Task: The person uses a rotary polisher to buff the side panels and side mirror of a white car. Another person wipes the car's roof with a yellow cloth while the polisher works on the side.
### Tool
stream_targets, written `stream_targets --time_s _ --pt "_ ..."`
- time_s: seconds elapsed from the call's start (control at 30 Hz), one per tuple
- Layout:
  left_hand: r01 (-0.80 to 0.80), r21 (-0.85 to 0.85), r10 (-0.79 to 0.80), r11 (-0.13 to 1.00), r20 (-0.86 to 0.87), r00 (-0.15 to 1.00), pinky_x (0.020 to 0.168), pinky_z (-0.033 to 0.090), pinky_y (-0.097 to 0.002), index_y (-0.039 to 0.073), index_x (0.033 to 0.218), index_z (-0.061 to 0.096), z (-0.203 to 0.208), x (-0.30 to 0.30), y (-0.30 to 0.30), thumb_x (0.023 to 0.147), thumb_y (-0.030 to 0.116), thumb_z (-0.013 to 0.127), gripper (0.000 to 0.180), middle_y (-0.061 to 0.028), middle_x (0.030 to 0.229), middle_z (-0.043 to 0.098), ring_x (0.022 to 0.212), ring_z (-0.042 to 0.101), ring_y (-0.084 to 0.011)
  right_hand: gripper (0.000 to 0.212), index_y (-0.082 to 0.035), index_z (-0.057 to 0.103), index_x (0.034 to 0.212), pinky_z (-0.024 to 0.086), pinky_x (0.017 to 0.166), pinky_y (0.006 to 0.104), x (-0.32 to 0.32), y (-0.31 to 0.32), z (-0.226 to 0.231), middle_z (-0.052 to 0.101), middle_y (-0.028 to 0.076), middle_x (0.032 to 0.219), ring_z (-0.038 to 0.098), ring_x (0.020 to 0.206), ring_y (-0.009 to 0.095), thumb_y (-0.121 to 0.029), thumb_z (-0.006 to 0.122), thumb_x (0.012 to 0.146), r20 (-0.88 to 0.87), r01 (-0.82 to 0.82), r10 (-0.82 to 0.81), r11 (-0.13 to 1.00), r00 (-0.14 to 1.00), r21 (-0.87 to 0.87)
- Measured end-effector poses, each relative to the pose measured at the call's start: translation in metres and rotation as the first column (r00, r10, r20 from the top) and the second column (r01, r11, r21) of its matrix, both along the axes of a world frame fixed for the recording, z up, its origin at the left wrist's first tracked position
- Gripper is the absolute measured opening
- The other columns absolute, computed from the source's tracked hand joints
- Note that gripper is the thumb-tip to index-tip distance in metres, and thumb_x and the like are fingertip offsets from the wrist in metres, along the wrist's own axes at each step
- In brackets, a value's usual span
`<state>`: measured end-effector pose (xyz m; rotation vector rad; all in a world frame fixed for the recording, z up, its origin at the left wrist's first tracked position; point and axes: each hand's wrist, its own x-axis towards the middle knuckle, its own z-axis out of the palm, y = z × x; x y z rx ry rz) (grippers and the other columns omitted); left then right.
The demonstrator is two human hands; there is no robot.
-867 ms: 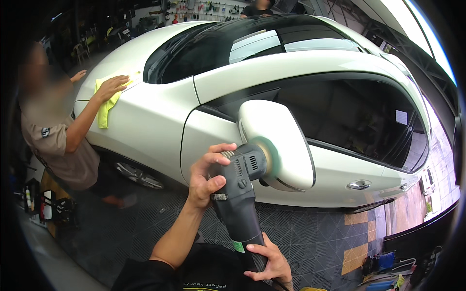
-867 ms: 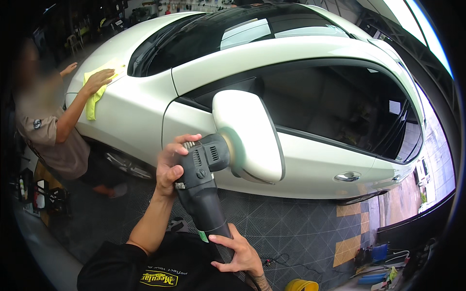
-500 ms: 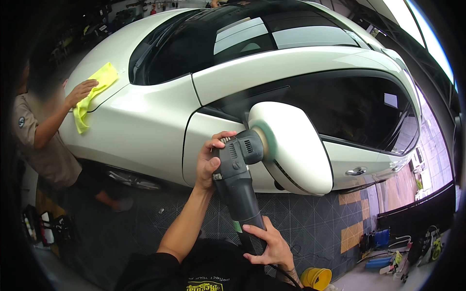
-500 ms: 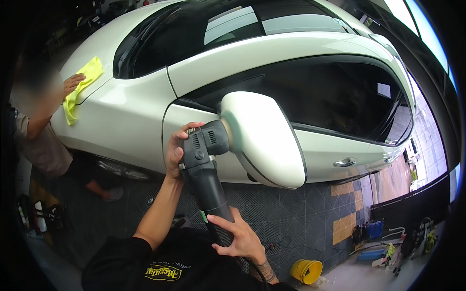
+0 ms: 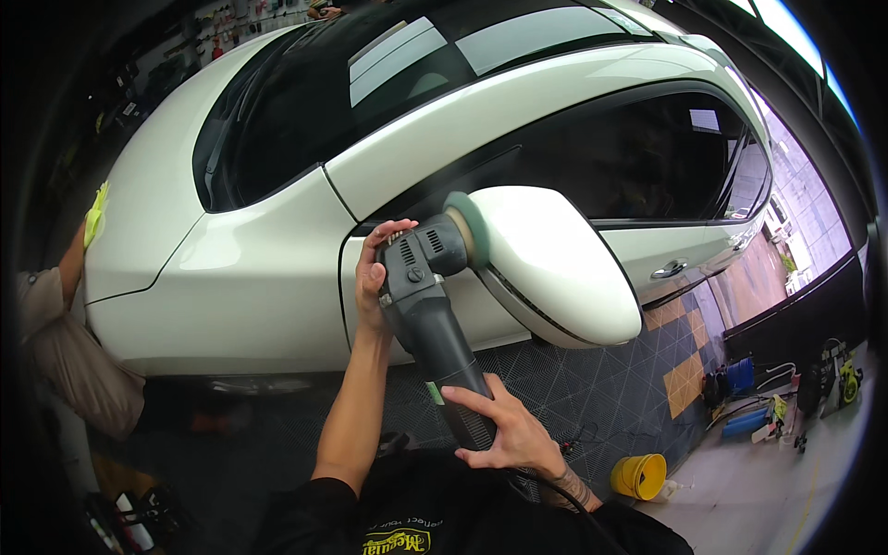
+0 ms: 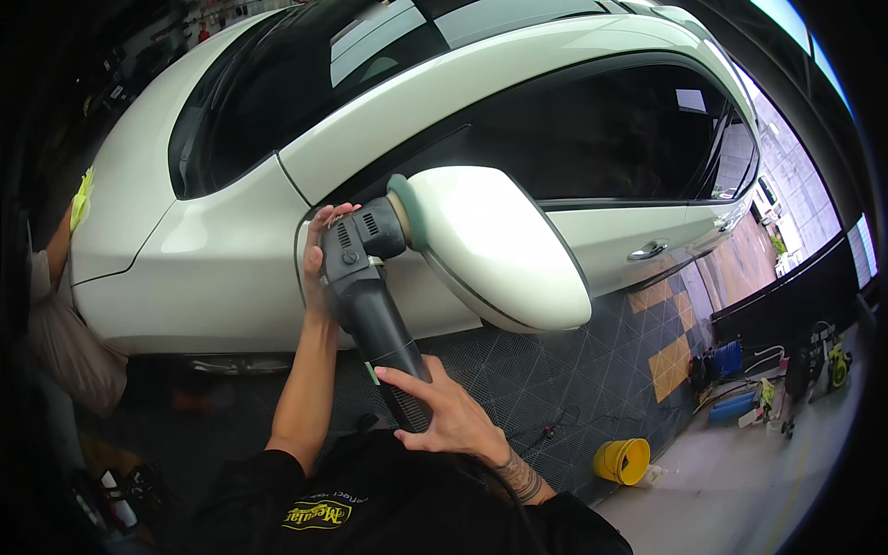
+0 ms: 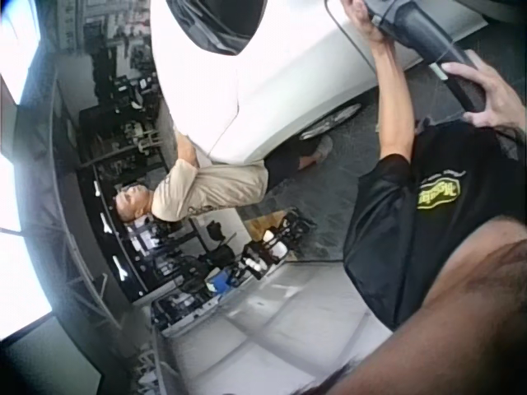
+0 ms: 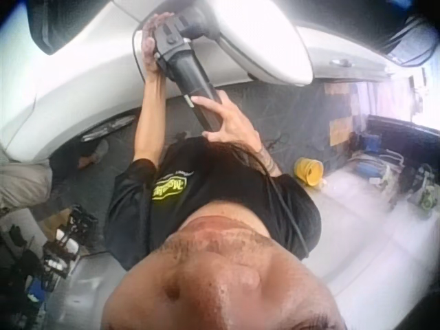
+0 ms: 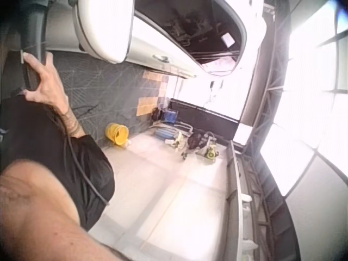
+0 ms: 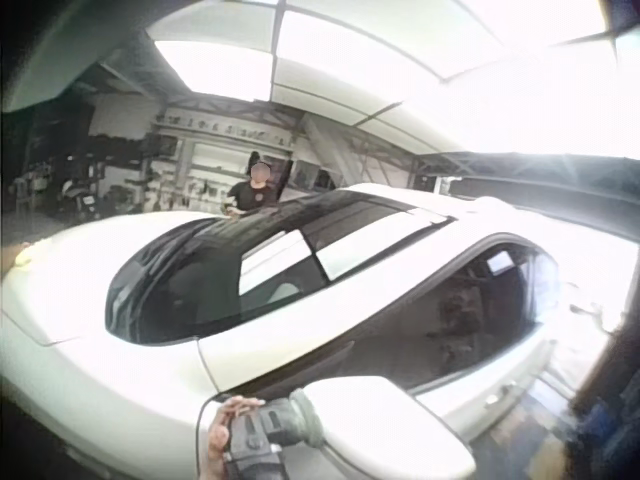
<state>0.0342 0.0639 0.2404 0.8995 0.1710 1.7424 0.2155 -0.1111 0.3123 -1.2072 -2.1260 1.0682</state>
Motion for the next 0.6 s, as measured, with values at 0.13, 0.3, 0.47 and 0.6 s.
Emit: stream_targets --time_s 0.13,0.3,0.47,0.6 --pt "0.06 0.012 -0.06 0.998 -0.048 0.997 0.09 0.053 -0.0462 0.002 0.128 0.041 -0.01 -0.01 0.015 0.083 0.048 0.064 0.068 -0.0196 0.132 0.044 0.125 0.045 -0.0299 0.088 -0.028 0.044 0.141 0.05 0.088 0.0425 -0.011 0.004 -0.005 0.044 0.021 0.122 0.056 0.104 0.038 -0.015 0.08 0.062 0.002 0.008 -0.008 1.0 1.0 0.025" --pt "0.166 -0.021 -0.167 0.986 -0.041 0.985 0.088 0.055 -0.0532 0.006 0.122 0.046 -0.016 -0.024 0.016 0.08 0.044 0.071 0.062 -0.0187 0.135 0.041 0.12 0.05 -0.0336 0.084 -0.028 0.047 0.139 0.05 0.09 0.0433 -0.012 0.003 -0.018 0.044 0.021 0.123 0.056 0.104 0.039 -0.018 0.081 0.062 -0.019 0.005 -0.004 1.0 1.0 0.011" --pt "0.251 -0.112 -0.255 0.961 -0.023 0.967 0.098 0.05 -0.0434 0.005 0.117 0.054 -0.004 -0.02 -0.002 0.075 0.034 0.073 0.054 -0.0194 0.136 0.045 0.123 0.049 -0.03 0.083 -0.022 0.049 0.137 0.047 0.093 0.0436 -0.006 -0.009 -0.018 0.047 0.018 0.12 0.053 0.109 0.035 -0.023 0.083 0.061 0.012 0.041 -0.041 0.999 0.999 -0.019" --pt "0.213 -0.083 -0.214 0.974 -0.008 0.977 0.1 0.048 -0.0434 0.006 0.118 0.054 -0.013 -0.004 -0.009 0.074 0.036 0.072 0.056 -0.0195 0.134 0.046 0.125 0.048 -0.0317 0.084 -0.024 0.048 0.138 0.048 0.092 0.0432 0.003 -0.016 -0.018 0.046 0.019 0.122 0.054 0.108 0.035 -0.021 0.082 0.062 0.017 0.021 -0.022 1.0 1.0 0.011"
